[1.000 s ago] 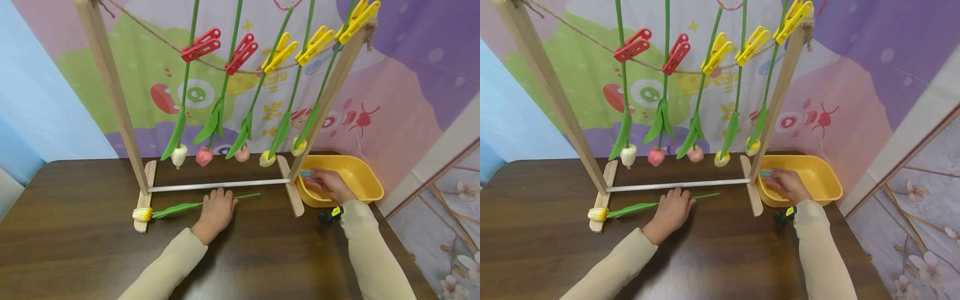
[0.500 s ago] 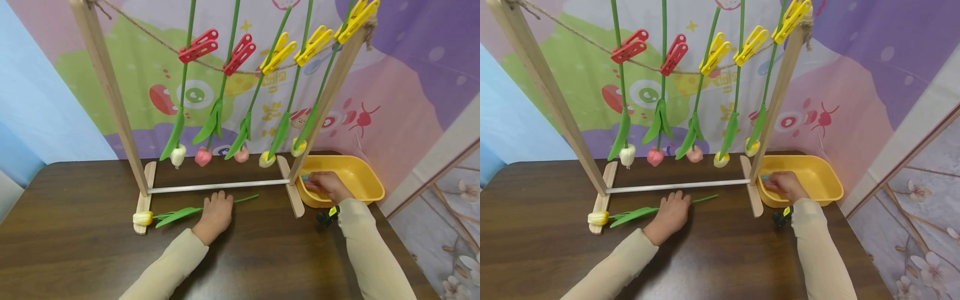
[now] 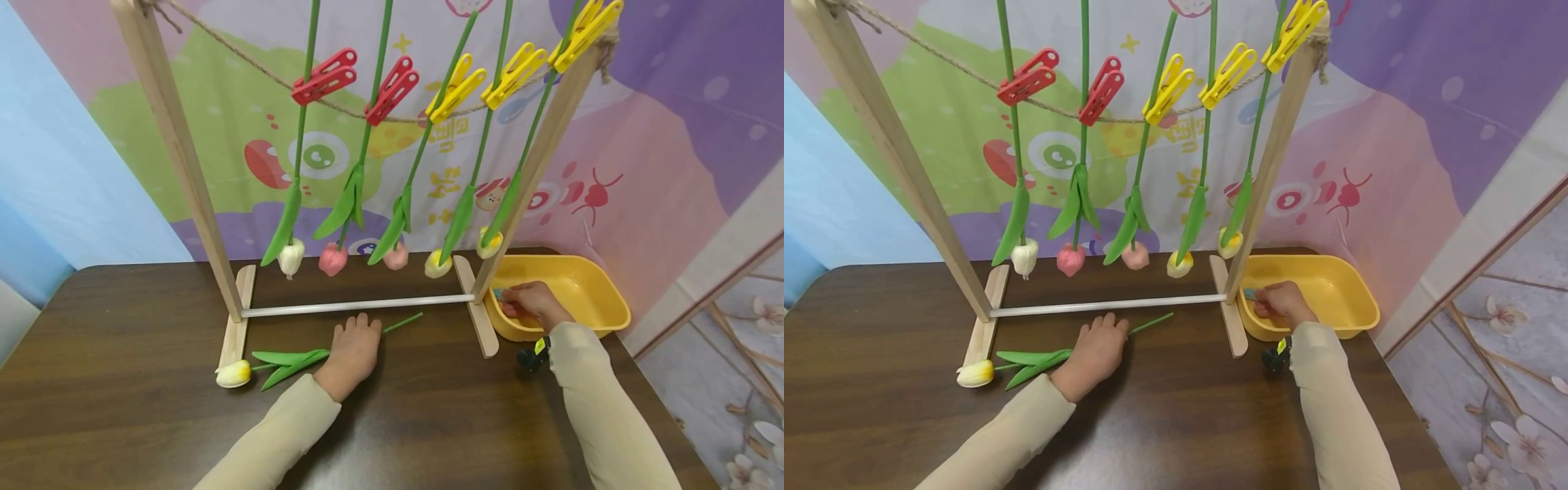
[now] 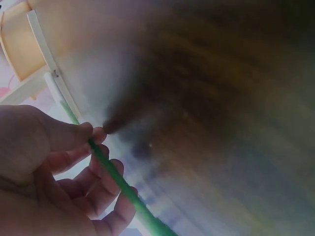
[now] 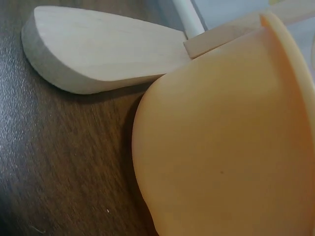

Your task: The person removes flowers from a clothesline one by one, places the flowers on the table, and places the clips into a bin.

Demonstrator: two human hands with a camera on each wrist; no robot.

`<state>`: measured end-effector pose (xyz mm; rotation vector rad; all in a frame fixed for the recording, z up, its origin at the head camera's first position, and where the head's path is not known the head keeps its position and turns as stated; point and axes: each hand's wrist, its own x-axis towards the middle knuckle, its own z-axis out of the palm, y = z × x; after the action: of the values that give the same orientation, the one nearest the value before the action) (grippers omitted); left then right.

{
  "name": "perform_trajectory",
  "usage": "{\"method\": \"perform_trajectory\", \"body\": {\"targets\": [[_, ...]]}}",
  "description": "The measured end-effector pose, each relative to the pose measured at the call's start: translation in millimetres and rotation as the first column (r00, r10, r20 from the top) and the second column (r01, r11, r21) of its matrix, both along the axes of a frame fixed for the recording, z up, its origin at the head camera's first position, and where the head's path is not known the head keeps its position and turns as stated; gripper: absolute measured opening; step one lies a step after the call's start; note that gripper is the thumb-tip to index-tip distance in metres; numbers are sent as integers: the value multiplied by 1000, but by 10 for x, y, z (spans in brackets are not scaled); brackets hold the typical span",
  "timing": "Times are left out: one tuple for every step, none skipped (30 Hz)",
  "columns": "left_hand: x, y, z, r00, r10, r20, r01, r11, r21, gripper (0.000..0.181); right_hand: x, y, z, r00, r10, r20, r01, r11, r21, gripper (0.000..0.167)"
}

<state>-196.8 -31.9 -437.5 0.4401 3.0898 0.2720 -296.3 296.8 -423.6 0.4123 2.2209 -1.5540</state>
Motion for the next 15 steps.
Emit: {"method": "perform_trajectory", "body": {"targets": [[0, 0, -1, 1000, 0, 2, 0, 1000, 4, 16, -1, -4, 2, 1000, 6, -4, -6, 1000, 17, 50], [1, 0, 0, 1000, 0, 7, -1, 1000, 10, 16, -2, -7, 2, 1000, 10, -7, -9, 999, 31, 51], [2, 1, 1, 1000, 1, 13, -1, 1000, 16, 16, -5, -9, 4, 1000, 10, -8, -10, 999, 45, 52], [2, 1, 1, 1000, 1, 19, -1, 1000, 23, 17, -7, -11, 7, 1000, 10, -8, -9, 998, 55, 53], [2, 1, 1, 1000, 1, 23, -1, 1000, 29, 17, -9, -12, 9, 1000, 7, -7, -7, 998, 63, 54], [4, 2, 4, 1000, 0, 30, -1, 999, 35, 17, -11, -12, 11, 1000, 2, -6, -1, 998, 64, 55], [7, 1, 8, 999, -1, 38, 0, 999, 39, 18, -14, -13, 12, 1000, -3, -3, 3, 998, 69, 55], [9, -1, 11, 999, -3, 43, 1, 999, 42, 18, -14, -15, 15, 1000, -10, -1, 10, 997, 70, 55], [10, -3, 10, 999, -5, 48, 3, 999, 44, 18, -14, -17, 16, 1000, -16, 1, 16, 997, 73, 55], [11, -5, 10, 999, -6, 52, 4, 999, 46, 18, -15, -18, 14, 1000, -19, -1, 19, 997, 75, 55], [11, -8, 10, 999, -7, 54, 4, 999, 47, 18, -16, -17, 11, 1000, -24, -2, 24, 997, 77, 54], [10, -12, 12, 998, -7, 58, 4, 999, 47, 18, -16, -19, 9, 1000, -28, -6, 28, 997, 77, 54], [8, -15, 9, 998, -5, 60, 2, 999, 50, 17, -16, -21, 7, 1000, -30, -8, 31, 996, 80, 53], [5, -18, 10, 998, -3, 62, 0, 999, 51, 17, -15, -24, 6, 999, -33, -13, 34, 996, 80, 53], [1, -22, 8, 998, -1, 63, -2, 998, 55, 16, -13, -26, 6, 999, -33, -18, 34, 996, 82, 52]]}}
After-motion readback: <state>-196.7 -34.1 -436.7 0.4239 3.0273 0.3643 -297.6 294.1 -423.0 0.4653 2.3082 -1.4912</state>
